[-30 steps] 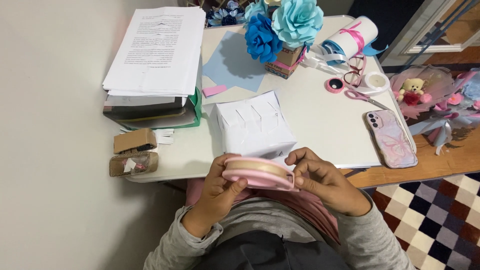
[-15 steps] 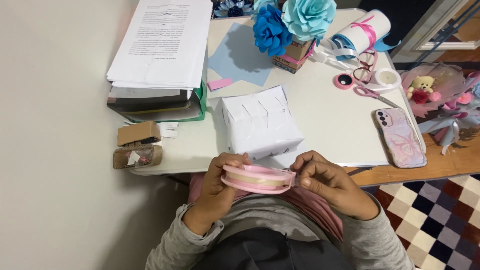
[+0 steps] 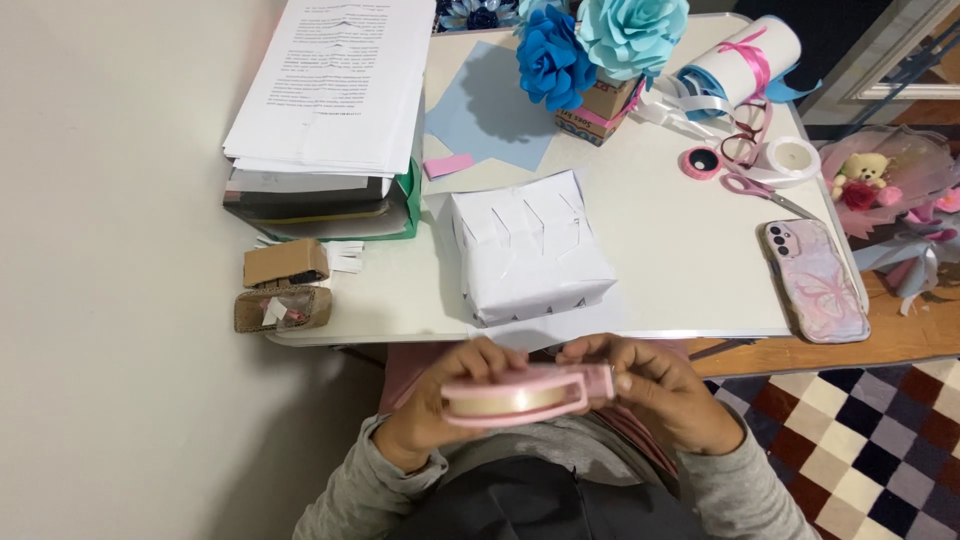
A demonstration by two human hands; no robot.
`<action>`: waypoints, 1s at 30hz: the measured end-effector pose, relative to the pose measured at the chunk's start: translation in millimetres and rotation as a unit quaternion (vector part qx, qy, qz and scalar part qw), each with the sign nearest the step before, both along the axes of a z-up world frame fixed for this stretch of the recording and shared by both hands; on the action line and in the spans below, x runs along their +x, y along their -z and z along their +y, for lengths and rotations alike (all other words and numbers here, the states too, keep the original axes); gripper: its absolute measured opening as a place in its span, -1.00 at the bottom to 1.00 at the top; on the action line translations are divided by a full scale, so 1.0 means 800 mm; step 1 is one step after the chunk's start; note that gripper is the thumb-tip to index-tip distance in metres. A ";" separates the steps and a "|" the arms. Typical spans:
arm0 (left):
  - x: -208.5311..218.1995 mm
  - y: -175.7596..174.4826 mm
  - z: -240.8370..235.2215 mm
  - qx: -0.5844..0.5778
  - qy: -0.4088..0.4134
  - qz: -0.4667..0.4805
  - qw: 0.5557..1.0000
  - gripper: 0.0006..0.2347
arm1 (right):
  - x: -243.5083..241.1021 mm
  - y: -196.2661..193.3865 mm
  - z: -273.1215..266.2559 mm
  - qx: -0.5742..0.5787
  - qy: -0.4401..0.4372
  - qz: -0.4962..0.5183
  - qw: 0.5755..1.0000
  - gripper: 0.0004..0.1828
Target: The person tapes a white paper-wrapped package on a table using a pink tape dispenser. They repeatedly apply strips of clear tape to the top and sides, smoothing each piece with their fingers. The package is rotated and repositioned multiple times during the process.
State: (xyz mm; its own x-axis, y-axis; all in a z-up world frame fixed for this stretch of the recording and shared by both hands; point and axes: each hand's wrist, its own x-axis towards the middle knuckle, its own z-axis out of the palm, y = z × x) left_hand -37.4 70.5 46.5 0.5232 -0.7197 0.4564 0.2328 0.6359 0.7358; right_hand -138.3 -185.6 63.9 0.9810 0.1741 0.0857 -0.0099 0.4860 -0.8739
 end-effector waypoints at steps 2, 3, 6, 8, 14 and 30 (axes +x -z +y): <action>-0.007 -0.008 0.013 0.052 0.069 -0.034 0.996 -0.77 | -0.008 0.013 0.006 -0.028 -0.001 0.002 1.000 -0.87; -0.012 -0.004 0.018 0.099 0.090 -0.008 0.991 -0.62 | -0.013 0.025 0.011 -0.018 -0.021 0.010 1.000 -0.88; -0.028 0.022 0.023 0.185 0.074 -0.009 0.980 -0.48 | -0.032 0.062 0.022 0.058 -0.045 0.041 0.996 -0.86; -0.037 0.053 0.025 0.225 0.037 -0.034 0.973 -0.48 | -0.042 0.083 0.025 0.124 -0.049 0.067 0.989 -0.85; -0.006 0.055 0.057 0.223 0.082 -0.188 0.953 -0.27 | -0.039 0.064 0.026 -0.035 -0.005 -0.042 0.998 -0.91; -0.040 0.013 -0.003 0.319 -0.280 -0.423 0.801 -0.90 | -0.034 0.032 0.025 -0.388 0.046 -0.103 0.915 -0.90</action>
